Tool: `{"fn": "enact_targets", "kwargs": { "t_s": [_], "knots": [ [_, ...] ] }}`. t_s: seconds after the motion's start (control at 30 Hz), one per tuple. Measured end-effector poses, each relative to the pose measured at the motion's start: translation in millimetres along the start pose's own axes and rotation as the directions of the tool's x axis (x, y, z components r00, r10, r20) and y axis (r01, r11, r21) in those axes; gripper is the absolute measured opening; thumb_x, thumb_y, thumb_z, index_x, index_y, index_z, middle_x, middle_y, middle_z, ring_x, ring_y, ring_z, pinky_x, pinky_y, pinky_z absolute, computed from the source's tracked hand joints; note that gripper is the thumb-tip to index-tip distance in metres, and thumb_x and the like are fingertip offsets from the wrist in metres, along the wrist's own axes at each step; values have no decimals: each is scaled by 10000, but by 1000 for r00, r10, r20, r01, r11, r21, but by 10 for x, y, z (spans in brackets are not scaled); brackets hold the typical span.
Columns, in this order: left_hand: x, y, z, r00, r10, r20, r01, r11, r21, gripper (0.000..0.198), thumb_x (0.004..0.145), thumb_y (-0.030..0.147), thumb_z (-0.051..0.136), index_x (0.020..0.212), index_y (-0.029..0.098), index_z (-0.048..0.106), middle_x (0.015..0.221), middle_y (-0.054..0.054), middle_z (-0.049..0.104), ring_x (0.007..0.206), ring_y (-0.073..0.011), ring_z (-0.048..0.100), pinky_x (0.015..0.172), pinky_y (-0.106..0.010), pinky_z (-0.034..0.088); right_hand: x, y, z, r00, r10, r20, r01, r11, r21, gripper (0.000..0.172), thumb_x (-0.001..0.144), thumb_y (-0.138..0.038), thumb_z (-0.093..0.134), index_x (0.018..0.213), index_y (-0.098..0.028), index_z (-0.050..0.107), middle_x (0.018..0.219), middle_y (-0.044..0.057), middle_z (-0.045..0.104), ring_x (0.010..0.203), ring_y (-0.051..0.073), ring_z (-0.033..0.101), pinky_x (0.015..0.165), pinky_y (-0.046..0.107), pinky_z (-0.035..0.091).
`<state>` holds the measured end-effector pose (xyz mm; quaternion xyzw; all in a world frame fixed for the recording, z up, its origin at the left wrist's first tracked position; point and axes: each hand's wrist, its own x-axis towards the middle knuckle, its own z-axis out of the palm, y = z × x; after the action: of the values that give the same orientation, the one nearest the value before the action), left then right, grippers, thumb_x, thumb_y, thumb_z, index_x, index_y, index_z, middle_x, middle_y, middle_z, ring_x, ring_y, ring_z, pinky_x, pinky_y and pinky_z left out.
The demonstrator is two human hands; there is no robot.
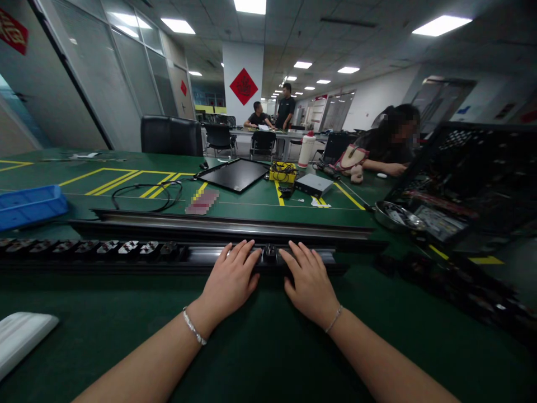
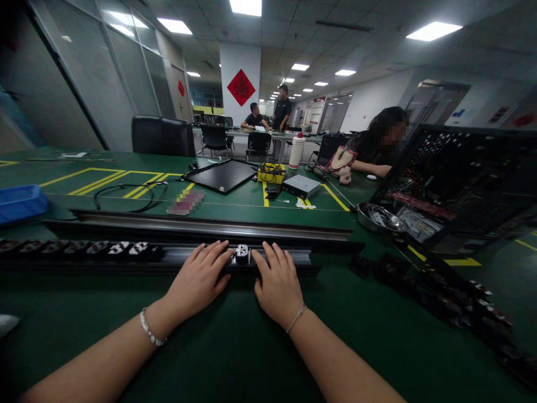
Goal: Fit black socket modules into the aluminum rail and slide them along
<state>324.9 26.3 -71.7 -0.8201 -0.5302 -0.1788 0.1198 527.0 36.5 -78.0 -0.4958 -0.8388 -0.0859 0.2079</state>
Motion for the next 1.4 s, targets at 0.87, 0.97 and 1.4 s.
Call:
{"fn": "enact_targets", "kwargs": {
  "t_s": [0.87, 0.97, 1.4],
  "knots": [
    [17, 1, -14, 999, -39, -2, 38, 998, -54, 523, 746, 277, 577, 1260, 275, 484, 1364, -70, 461, 1252, -268, 409, 1007, -439, 354, 16, 63, -47, 995, -41, 90, 38, 999, 28, 478, 761, -169, 513, 1216, -318, 527, 1423, 80, 375, 1322, 298, 267, 988, 486, 310],
    [20, 9, -22, 999, -38, 5, 38, 998, -45, 520, 750, 275, 573, 1262, 279, 482, 1361, -71, 463, 1253, -266, 407, 1002, -434, 355, 22, 54, -56, 994, -29, 101, 25, 999, 36, 459, 770, -170, 505, 1206, -309, 531, 1419, 87, 378, 1322, 298, 267, 993, 477, 302],
    [16, 26, -28, 999, -40, 21, 41, 998, -49, 542, 755, 257, 560, 1284, 281, 446, 1369, -79, 450, 1269, -274, 385, 1000, -452, 346, 33, 36, -52, 995, -12, 104, 10, 1000, 23, 424, 772, -165, 496, 1176, -287, 543, 1409, 93, 394, 1316, 297, 275, 974, 473, 323]
  ]
}}
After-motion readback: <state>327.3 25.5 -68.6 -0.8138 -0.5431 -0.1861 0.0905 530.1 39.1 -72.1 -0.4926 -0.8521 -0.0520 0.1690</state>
